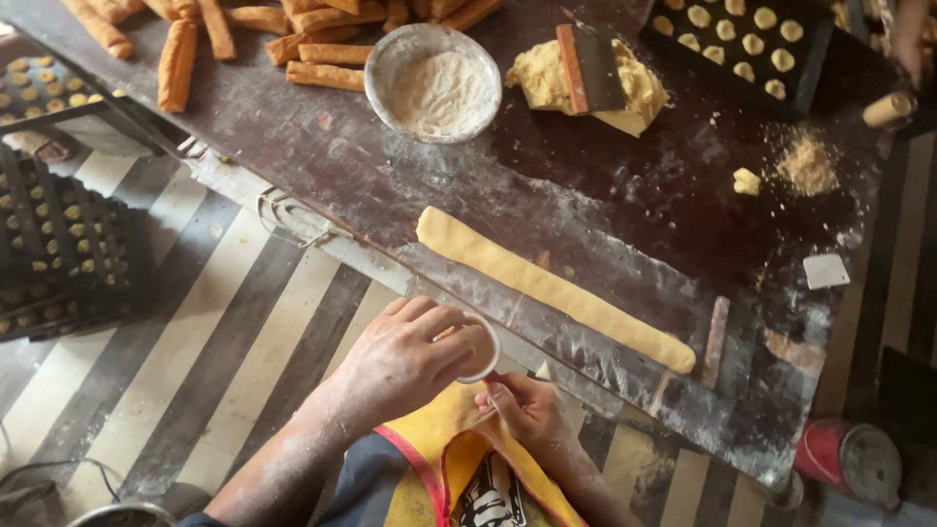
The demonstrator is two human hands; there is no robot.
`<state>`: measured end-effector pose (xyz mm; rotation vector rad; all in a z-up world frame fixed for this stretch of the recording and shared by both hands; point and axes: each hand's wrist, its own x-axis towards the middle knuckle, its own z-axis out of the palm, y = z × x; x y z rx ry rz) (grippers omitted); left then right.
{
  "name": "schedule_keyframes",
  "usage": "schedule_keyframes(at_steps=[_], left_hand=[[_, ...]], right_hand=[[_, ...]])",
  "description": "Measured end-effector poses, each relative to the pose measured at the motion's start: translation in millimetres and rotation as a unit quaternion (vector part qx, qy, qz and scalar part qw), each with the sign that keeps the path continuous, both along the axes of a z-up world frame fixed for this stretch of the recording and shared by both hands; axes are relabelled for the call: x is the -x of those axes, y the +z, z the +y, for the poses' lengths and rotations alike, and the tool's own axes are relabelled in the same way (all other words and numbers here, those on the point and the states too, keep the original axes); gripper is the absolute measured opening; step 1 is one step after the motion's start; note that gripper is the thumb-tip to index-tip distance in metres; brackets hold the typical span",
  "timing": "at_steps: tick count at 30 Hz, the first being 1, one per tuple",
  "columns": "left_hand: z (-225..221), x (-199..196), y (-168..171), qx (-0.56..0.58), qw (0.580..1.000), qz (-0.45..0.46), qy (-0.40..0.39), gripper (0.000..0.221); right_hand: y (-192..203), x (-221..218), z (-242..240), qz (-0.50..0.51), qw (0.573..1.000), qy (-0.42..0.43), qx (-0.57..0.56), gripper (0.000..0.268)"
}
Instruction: Rolling out and shaping dough for pastries in a bakery.
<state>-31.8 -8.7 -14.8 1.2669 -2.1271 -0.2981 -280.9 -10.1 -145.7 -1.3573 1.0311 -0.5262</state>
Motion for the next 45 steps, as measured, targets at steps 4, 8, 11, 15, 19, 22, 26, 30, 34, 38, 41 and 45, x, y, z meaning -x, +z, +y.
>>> schedule_keyframes(at_steps=[4, 8, 11, 15, 19, 22, 26, 30, 34, 38, 41, 45], left_hand=[[0.8, -1.4, 2.2, -0.011, 1.000, 0.004, -0.005, 0.021], [-0.4, -4.3, 7.6, -0.016, 1.000, -0.002, -0.024, 0.025], [-0.9, -7.9, 11.2, -0.014, 0.999, 0.000, -0.040, 0.032], [-11.6, -18.1, 4.0, 0.008, 0.997, 0.028, -0.069, 0.044], [-48.8, -65.3, -50.3, 0.034, 0.994, 0.100, -0.018, 0.036], [-99.4, -126.1, -116.7, -0.082, 0.917, 0.374, 0.112, 0.015], [-196.8, -238.3, -197.7, -0.113, 0.847, 0.410, 0.321, 0.022], [-262.0, -340.7, -233.5, -0.148, 0.809, 0.330, 0.464, 0.034], [-305.8, -419.2, -255.8, -0.126, 0.829, 0.156, 0.523, 0.044], [-343.4, -464.3, -257.9, -0.200, 0.810, -0.011, 0.551, 0.056], [-353.0, -468.0, -259.2, -0.240, 0.798, -0.075, 0.548, 0.059], [-374.1, -510.1, -307.1, -0.213, 0.755, -0.259, 0.563, 0.051]], right_hand=[[17.1, -5.8, 2.6, 0.008, 1.000, -0.009, -0.019, 0.032], [11.6, -9.0, 2.7, -0.043, 0.998, -0.026, -0.028, 0.034], [9.9, -14.8, -2.5, -0.064, 0.997, -0.036, -0.032, 0.036], [-4.6, -17.6, -9.1, -0.006, 0.998, -0.055, -0.029, 0.037], [-8.2, -21.4, -19.1, 0.001, 0.998, -0.052, -0.019, 0.035], [-0.5, -32.2, -27.7, 0.014, 0.995, -0.092, -0.038, 0.034], [-10.9, -46.0, -47.2, -0.042, 0.991, -0.130, -0.004, 0.032], [-23.2, -61.7, -65.2, -0.008, 0.980, -0.201, 0.009, 0.033], [-55.9, -84.1, -76.1, -0.059, 0.963, -0.255, 0.063, 0.030], [-67.5, -120.2, -90.3, -0.072, 0.934, -0.350, 0.001, 0.031], [-66.7, -139.4, -87.5, -0.070, 0.917, -0.392, 0.025, 0.032], [-55.0, -169.1, -98.9, -0.115, 0.912, -0.393, 0.002, 0.028]])
